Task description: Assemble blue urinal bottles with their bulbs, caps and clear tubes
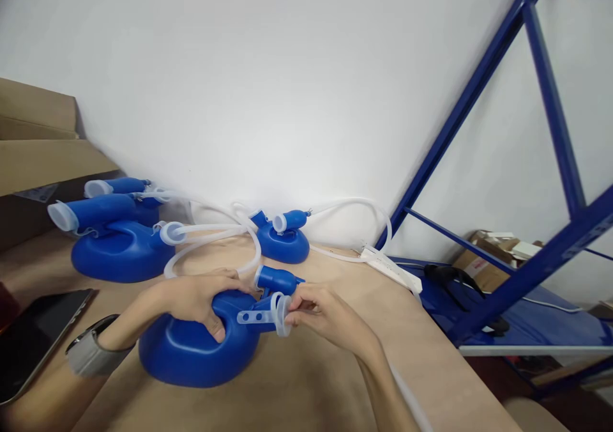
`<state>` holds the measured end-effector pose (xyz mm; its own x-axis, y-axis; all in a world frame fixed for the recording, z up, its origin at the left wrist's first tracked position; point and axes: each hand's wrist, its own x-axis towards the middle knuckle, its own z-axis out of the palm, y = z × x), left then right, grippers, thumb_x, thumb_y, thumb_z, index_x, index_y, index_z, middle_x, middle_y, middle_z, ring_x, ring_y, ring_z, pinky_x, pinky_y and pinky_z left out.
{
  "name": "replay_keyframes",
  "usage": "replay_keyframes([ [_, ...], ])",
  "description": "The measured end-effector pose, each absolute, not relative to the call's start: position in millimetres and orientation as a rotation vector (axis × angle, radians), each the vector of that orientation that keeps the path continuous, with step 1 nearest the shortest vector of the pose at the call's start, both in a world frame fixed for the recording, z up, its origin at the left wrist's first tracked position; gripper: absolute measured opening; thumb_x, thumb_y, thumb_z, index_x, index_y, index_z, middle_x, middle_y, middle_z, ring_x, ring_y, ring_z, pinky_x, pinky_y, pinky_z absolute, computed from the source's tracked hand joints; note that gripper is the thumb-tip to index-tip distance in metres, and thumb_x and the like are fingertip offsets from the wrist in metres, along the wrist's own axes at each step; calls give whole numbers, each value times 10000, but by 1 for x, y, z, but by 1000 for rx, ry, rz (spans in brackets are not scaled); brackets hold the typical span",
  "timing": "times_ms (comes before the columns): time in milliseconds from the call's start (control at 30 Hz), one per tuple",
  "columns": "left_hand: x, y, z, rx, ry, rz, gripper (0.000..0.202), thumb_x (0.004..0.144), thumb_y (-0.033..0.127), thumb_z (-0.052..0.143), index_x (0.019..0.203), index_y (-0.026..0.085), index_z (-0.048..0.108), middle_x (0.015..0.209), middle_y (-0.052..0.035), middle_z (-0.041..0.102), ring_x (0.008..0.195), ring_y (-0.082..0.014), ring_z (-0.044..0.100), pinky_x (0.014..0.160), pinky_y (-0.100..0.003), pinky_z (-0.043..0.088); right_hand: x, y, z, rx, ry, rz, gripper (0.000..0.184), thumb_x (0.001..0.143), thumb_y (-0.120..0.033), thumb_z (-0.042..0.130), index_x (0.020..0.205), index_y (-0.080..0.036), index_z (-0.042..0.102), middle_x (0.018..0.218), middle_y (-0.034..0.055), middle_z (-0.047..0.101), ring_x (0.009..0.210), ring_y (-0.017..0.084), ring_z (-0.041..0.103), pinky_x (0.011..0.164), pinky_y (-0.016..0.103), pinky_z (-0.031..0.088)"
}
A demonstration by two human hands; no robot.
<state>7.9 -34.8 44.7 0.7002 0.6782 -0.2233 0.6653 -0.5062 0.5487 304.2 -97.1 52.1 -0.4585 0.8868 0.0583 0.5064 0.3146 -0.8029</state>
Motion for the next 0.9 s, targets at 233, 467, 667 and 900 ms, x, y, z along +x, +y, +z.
replay_keyframes([
  [233,5,-30,33,2306,895,120,858,638,489,927,1427,341,622,1436,-74,599,1319,-375,542,1141,-494,403,294,-88,57,-1262,-1983,1150,208,829,-325,794,725,-189,676,808,28,717,765,189,670,727,311,510],
  [467,6,-33,30,2326,767,162,713,747,532,853,1412,364,654,1412,-54,626,1307,-363,555,1127,-480,415,296,-54,44,-1176,-1910,1569,499,732,-584,871,777,-204,551,706,-17,658,671,163,650,672,308,516],
  [667,8,-30,28,2317,684,213,644,739,518,872,1332,322,713,1376,-51,643,1267,-342,582,1104,-440,438,297,-44,53,-1140,-2176,1513,523,793,-665,791,818,-215,525,722,-43,555,672,134,508,627,267,393],
  [900,9,-27,26,2311,628,243,666,719,567,881,1310,304,724,1406,-62,635,1300,-357,573,1134,-456,427,297,-48,38,-1068,-2208,1459,607,810,-785,686,903,-248,420,840,-44,418,760,141,420,687,277,396],
])
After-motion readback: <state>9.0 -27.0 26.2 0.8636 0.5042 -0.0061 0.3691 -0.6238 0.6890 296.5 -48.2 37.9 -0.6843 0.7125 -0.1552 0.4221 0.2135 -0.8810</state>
